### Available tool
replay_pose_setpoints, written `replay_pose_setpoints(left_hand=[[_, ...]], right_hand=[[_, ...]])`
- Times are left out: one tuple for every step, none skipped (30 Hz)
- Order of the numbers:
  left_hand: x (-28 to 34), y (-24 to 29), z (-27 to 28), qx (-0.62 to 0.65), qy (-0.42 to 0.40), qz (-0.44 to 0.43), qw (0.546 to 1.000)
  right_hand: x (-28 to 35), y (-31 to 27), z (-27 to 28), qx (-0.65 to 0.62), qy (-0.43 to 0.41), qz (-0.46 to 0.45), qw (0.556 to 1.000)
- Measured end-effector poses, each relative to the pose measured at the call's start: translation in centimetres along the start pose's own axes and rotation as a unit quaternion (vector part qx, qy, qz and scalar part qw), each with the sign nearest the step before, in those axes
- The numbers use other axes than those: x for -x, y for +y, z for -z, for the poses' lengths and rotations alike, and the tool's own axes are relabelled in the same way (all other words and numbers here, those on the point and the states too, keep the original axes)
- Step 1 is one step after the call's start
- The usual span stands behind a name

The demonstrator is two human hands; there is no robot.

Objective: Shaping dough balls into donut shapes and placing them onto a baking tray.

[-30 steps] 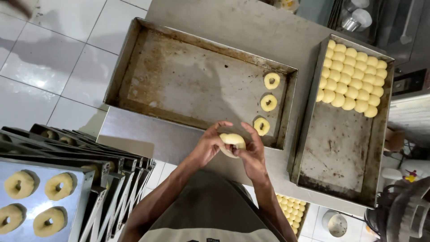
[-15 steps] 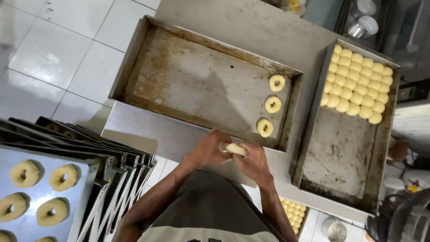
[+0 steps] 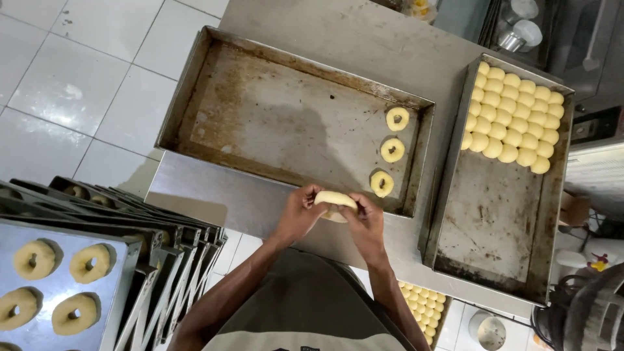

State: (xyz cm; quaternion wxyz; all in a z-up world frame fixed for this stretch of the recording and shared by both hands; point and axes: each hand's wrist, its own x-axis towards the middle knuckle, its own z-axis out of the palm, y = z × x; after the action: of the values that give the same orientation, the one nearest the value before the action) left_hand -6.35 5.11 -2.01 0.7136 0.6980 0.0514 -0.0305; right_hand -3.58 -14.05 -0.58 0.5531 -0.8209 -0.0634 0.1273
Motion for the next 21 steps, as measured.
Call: replay_pose_setpoints(left_hand=[[0.0,0.2,0.0,0.010,0.004,-0.009,1.000],[0.0,2.0,0.2,0.010,0.002,-0.010,1.000],[-0.1,3.8,0.4,-0.023,0.007,-0.081,0.996],[-0.1,5.6,0.5,-0.057,0.011,-0.152,0.987],[0.0,5.2,0.5,-0.056,0.010,-0.151,0.987],[0.0,4.7,0.5,-0.055,-0.002,-0.160,0.986],[0.0,4.3,0.5,-0.054,-0.013,-0.169,0.984],[0.0,3.7,0.6,-0.054,-0.014,-0.168,0.984],[0.1,3.0,0.5,-0.055,-0.024,-0.116,0.991],[0.1,2.3,0.5,-0.056,-0.035,-0.065,0.996],[0.1,2.1,0.5,-0.056,-0.034,-0.064,0.996],[0.1,2.0,0.5,-0.075,-0.031,-0.072,0.994],[0.3,1.8,0.5,-0.094,-0.025,-0.079,0.992],[0.4,2.0,0.3,-0.095,-0.021,-0.077,0.992],[0.4,2.2,0.2,-0.117,-0.024,-0.065,0.991],[0.4,2.5,0.2,-0.139,-0.028,-0.052,0.989],[0.5,2.3,0.1,-0.140,-0.013,-0.050,0.989],[0.7,2.2,0.0,-0.144,-0.004,-0.010,0.989],[0.7,2.2,-0.1,-0.147,0.003,0.029,0.989],[0.8,2.2,0.1,-0.148,0.016,0.031,0.988],[0.8,2.2,0.3,-0.153,0.036,-0.010,0.988]], right_hand=[[0.1,1.4,-0.1,-0.108,-0.009,0.017,0.994],[0.1,-1.1,0.2,-0.108,-0.007,0.018,0.994],[0.1,-3.6,0.5,-0.175,-0.045,0.032,0.983],[0.1,-6.1,0.8,-0.241,-0.083,0.045,0.966],[0.2,-6.3,0.8,-0.241,-0.082,0.043,0.966],[0.2,-6.4,0.8,-0.193,-0.097,0.026,0.976],[0.2,-6.5,0.9,-0.144,-0.113,0.007,0.983],[0.2,-5.3,0.9,-0.145,-0.113,0.006,0.983],[0.3,-4.2,1.1,-0.045,-0.076,0.054,0.995],[0.3,-3.0,1.2,0.056,-0.038,0.101,0.993],[0.3,-2.9,1.2,0.056,-0.039,0.101,0.993],[0.3,-2.8,1.2,0.115,-0.045,0.040,0.991],[0.3,-2.7,1.1,0.174,-0.055,-0.020,0.983],[0.5,-3.1,1.0,0.173,-0.059,-0.019,0.983],[0.3,-3.7,0.8,0.122,-0.058,-0.038,0.990],[0.3,-4.3,0.5,0.071,-0.056,-0.057,0.994],[0.4,-4.1,0.4,0.072,-0.070,-0.051,0.994],[0.6,-3.9,0.3,0.031,-0.052,-0.025,0.998],[0.7,-3.8,0.3,-0.011,-0.033,0.000,0.999],[0.5,-2.7,0.1,-0.011,-0.045,0.005,0.999],[0.4,-1.6,0.0,0.015,-0.047,-0.013,0.999]])
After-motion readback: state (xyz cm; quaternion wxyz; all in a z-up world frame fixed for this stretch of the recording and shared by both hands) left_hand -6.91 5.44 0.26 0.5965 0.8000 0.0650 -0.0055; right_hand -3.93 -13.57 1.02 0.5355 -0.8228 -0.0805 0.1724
